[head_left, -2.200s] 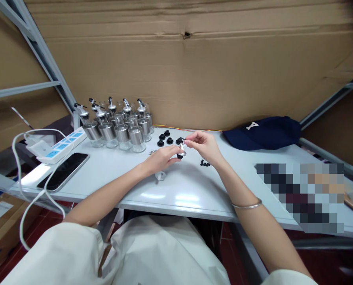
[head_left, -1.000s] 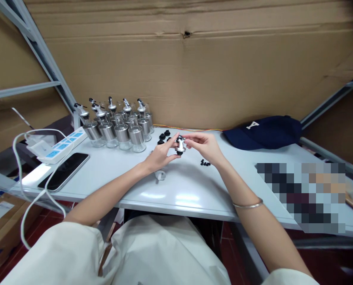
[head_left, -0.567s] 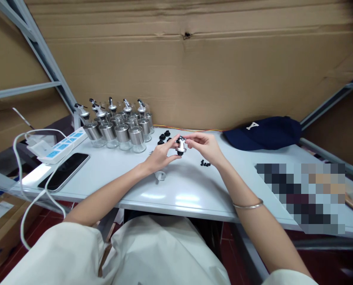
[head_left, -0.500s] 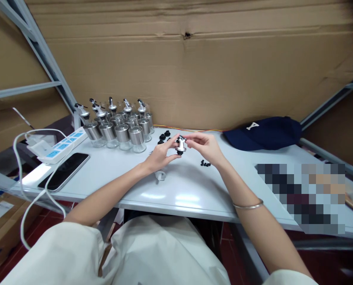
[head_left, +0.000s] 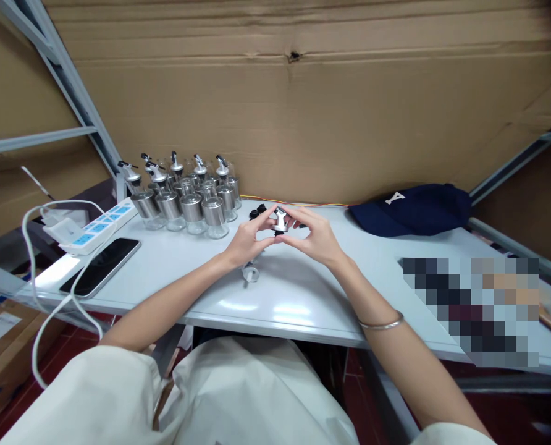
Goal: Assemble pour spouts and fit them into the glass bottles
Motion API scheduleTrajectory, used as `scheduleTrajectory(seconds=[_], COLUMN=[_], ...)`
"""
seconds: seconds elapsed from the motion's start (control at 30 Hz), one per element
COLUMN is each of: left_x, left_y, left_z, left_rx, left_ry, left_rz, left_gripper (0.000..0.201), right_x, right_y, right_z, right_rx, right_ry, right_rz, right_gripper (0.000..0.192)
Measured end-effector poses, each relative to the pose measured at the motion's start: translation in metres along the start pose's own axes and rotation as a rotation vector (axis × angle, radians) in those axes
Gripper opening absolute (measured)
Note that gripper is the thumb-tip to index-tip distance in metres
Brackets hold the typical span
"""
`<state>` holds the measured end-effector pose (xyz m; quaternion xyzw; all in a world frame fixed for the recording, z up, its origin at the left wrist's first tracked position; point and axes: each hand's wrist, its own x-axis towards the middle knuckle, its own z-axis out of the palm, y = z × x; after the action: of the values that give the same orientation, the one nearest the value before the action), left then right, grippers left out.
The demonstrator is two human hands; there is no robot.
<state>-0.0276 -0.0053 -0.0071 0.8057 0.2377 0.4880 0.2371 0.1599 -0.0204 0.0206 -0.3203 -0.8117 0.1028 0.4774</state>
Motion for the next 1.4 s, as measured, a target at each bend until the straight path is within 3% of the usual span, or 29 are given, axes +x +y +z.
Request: scheduleTrajectory(seconds=[0.87, 1.03, 1.23, 1.33, 1.4], left_x=[-0.002, 0.0, 0.002, 0.003, 0.004], left_y=[0.001, -0.002, -0.004, -0.003, -0.002], left_z=[0.003, -0.002, -0.004, -0.002, -0.002], left_rx=[-0.106, -0.071, -0.136, -0.158, -0.166], left_ry=[-0.034, -0.024, -0.008, 0.009, 0.032], left_rz=[-0.073, -0.119, -0.149, -0.164, -0.19], left_gripper=[0.075, 0.073, 0.073, 0.072, 0.07], right_x=[-0.001, -0.002, -0.001, 0.002, 0.005], right_y=[-0.001, -0.003, -0.004, -0.001, 0.004], right_z=[-0.001, 0.0, 0.002, -0.005, -0.013], right_rx=[0.022, 0.018, 0.133, 0.178, 0.18], right_ry=[0.043, 0.061, 0.078, 0.115, 0.211], right_rz=[0.057, 0.062, 0.125, 0.177, 0.247], right_gripper=[0.041, 0.023, 0.021, 0.021, 0.023])
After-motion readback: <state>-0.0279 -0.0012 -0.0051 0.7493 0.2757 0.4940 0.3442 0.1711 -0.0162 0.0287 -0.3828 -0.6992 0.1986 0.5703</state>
